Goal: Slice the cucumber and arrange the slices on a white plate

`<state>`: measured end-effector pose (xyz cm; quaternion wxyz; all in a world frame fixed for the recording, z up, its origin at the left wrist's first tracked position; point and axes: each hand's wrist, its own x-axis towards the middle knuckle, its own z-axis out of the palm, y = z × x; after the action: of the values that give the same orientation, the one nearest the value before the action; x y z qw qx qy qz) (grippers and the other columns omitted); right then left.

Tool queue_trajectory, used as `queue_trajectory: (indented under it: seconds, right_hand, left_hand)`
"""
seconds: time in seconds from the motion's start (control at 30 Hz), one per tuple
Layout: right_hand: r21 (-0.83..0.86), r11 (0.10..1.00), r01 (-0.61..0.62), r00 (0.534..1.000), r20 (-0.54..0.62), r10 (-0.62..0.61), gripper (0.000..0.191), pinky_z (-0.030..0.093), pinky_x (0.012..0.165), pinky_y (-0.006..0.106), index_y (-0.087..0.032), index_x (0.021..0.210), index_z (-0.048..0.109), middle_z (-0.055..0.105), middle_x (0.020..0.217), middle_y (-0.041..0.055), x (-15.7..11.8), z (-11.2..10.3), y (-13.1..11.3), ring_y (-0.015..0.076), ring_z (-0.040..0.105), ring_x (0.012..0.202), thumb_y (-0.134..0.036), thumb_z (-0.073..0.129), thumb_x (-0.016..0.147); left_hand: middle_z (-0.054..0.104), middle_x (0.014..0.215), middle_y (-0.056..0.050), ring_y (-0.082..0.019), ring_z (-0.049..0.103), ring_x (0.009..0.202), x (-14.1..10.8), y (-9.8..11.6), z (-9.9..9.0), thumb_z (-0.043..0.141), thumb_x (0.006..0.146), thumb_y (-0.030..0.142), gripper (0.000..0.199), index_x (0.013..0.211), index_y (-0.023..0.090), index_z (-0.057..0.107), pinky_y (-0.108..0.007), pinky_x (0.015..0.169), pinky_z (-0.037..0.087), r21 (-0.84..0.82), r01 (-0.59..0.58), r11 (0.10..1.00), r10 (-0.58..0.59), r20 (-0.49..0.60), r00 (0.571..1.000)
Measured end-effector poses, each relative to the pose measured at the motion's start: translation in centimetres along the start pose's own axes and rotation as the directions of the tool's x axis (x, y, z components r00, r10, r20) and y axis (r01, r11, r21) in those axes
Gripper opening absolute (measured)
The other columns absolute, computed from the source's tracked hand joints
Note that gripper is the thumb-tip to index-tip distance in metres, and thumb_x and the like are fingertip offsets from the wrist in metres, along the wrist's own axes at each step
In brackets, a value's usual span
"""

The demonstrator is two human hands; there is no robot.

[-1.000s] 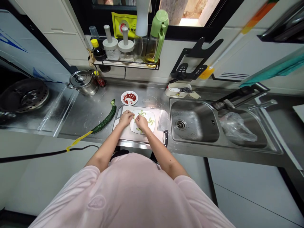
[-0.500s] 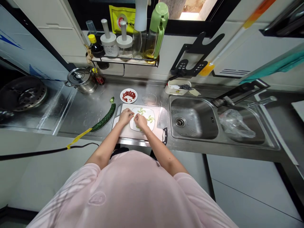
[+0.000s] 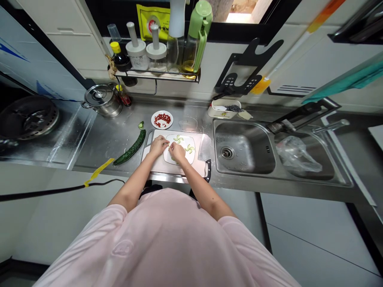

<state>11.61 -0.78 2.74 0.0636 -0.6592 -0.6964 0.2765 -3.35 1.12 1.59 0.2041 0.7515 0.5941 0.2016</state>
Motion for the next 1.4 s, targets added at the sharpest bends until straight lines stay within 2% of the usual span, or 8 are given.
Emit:
queue_trajectory:
  seconds: [0.27, 0.47, 0.9, 1.07, 1.17, 1.27, 1.33, 1.4]
  right_hand:
    - [0.014, 1.0, 0.001, 1.0, -0.021, -0.001, 0.019, 0.037, 0.066, 0.026, -0.022, 0.098, 0.057, 0.066, 0.094, 0.0052, 0.1, 0.1, 0.0, 0.0197, 0.059, 0.085, -0.033, 0.046, 0.087]
    - [0.067, 0.998, 0.017, 0.999, -0.038, -0.014, 0.019, 0.037, 0.065, 0.026, -0.022, 0.101, 0.055, 0.066, 0.092, 0.004, 0.0, -0.2, 0.4, 0.0192, 0.059, 0.083, -0.027, 0.044, 0.086]
    - [0.074, 0.997, 0.029, 0.999, -0.046, -0.026, 0.019, 0.037, 0.066, 0.026, -0.022, 0.099, 0.056, 0.065, 0.093, 0.0052, -0.1, -0.2, 0.5, 0.0194, 0.058, 0.083, -0.031, 0.046, 0.086]
    - [0.094, 0.995, 0.027, 0.999, -0.048, -0.023, 0.019, 0.038, 0.066, 0.027, -0.022, 0.098, 0.056, 0.065, 0.091, 0.0054, -0.1, -0.4, 0.5, 0.0201, 0.059, 0.082, -0.031, 0.047, 0.085]
    - [0.116, 0.993, 0.018, 0.998, -0.058, -0.011, 0.019, 0.038, 0.066, 0.026, -0.022, 0.098, 0.057, 0.065, 0.089, 0.0047, -0.3, -0.8, 0.5, 0.02, 0.059, 0.082, -0.03, 0.047, 0.084]
    - [0.166, 0.986, 0.021, 0.996, -0.088, -0.007, 0.02, 0.038, 0.065, 0.026, -0.022, 0.098, 0.057, 0.065, 0.083, 0.0033, -0.5, -1.2, 0.7, 0.0197, 0.058, 0.08, -0.03, 0.046, 0.085]
    - [0.209, 0.977, 0.034, 0.994, -0.111, -0.01, 0.02, 0.038, 0.064, 0.026, -0.023, 0.098, 0.057, 0.065, 0.079, 0.0022, -0.6, -1.5, 0.8, 0.0194, 0.058, 0.078, -0.031, 0.045, 0.085]
    - [0.249, 0.967, 0.049, 0.991, -0.131, -0.017, 0.02, 0.037, 0.064, 0.026, -0.023, 0.097, 0.058, 0.064, 0.076, 0.0013, -0.9, -1.7, 0.9, 0.019, 0.057, 0.075, -0.032, 0.045, 0.084]
  left_hand:
    - [0.056, 0.099, -0.005, -0.018, 0.053, 0.095, 0.0, 0.1, -0.1, 0.058, 0.081, 0.031, 0.024, 0.099, 0.026, 0.071, -0.03, 0.085, 0.043, -0.026, 0.018, 0.999, -0.018, 0.008, 1.0]
    - [0.055, 0.096, -0.003, -0.013, 0.053, 0.076, -0.1, -0.3, 0.0, 0.058, 0.08, 0.031, 0.025, 0.102, 0.025, 0.069, -0.027, 0.075, 0.044, -0.119, 0.07, 0.99, -0.077, -0.051, 0.996]
    - [0.054, 0.093, -0.004, -0.014, 0.053, 0.076, -0.2, -0.3, 0.3, 0.061, 0.076, 0.028, 0.019, 0.091, 0.024, 0.072, -0.028, 0.072, 0.043, -0.134, 0.07, 0.988, -0.08, -0.069, 0.994]
    - [0.057, 0.095, -0.005, -0.015, 0.054, 0.075, -0.2, -0.2, 0.0, 0.06, 0.076, 0.028, 0.023, 0.096, 0.022, 0.07, -0.028, 0.074, 0.044, -0.176, 0.103, 0.979, -0.121, -0.095, 0.988]
    - [0.06, 0.095, -0.006, -0.016, 0.055, 0.077, -0.3, -0.4, -0.5, 0.055, 0.079, 0.027, 0.026, 0.101, 0.021, 0.068, -0.029, 0.077, 0.043, -0.164, 0.228, 0.96, -0.258, -0.195, 0.946]
    - [0.061, 0.095, -0.007, -0.02, 0.057, 0.085, -0.6, -0.7, -1.0, 0.051, 0.081, 0.027, 0.027, 0.102, 0.02, 0.066, -0.031, 0.08, 0.042, -0.097, 0.405, 0.909, -0.415, -0.294, 0.861]
    - [0.061, 0.093, -0.008, -0.021, 0.057, 0.088, -0.8, -0.8, -1.3, 0.052, 0.08, 0.029, 0.028, 0.102, 0.02, 0.065, -0.031, 0.08, 0.041, -0.045, 0.481, 0.875, -0.471, -0.302, 0.829]
    - [0.062, 0.094, -0.008, -0.022, 0.058, 0.089, -1.0, -0.7, -1.4, 0.053, 0.08, 0.031, 0.029, 0.104, 0.021, 0.065, -0.031, 0.079, 0.041, 0.004, 0.509, 0.861, -0.487, -0.288, 0.825]
